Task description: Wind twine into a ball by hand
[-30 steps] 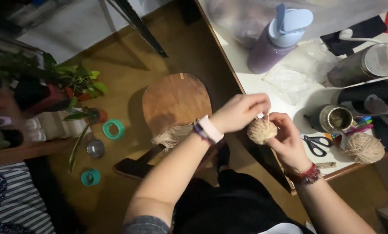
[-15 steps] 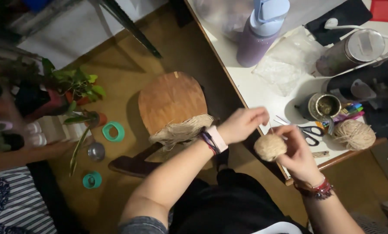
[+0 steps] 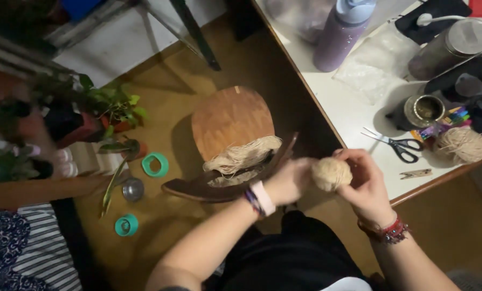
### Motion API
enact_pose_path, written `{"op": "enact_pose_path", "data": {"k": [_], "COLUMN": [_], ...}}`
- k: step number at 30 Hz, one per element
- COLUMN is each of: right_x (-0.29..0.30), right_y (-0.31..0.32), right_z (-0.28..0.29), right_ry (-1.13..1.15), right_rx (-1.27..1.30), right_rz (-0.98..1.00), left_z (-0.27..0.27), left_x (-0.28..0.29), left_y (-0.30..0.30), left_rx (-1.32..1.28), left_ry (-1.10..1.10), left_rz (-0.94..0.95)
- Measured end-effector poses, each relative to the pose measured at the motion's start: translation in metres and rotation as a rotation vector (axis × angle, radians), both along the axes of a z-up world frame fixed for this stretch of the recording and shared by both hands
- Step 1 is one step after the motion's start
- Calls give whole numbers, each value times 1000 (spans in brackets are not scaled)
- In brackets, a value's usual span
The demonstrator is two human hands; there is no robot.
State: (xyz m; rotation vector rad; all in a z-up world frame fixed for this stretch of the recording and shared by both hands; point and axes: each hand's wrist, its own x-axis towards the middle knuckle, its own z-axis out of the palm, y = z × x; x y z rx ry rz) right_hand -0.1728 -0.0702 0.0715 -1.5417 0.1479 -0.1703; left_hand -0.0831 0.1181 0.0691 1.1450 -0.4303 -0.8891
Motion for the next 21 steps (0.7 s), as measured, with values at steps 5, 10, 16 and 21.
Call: {"op": "enact_pose_path", "data": {"k": [5,10,16,21], "right_x": [-23,-56,-37,-50], "right_y": [36,97,140,209], "right_z": [-31,-23,-19,-12], "right_ry": [94,51,16,-9], "right_rx": [27,267,0,64], "right_rz": [18,281,45,413], "left_z": [57,10,9,35], "left_x": [-51,-48,-102,-66], "left_y": [61,113,165,232], "left_rx": [288,169,227,322], "left_ry": [-589,-607,-611,-662], "left_rz": [-82,145,-46,294]}}
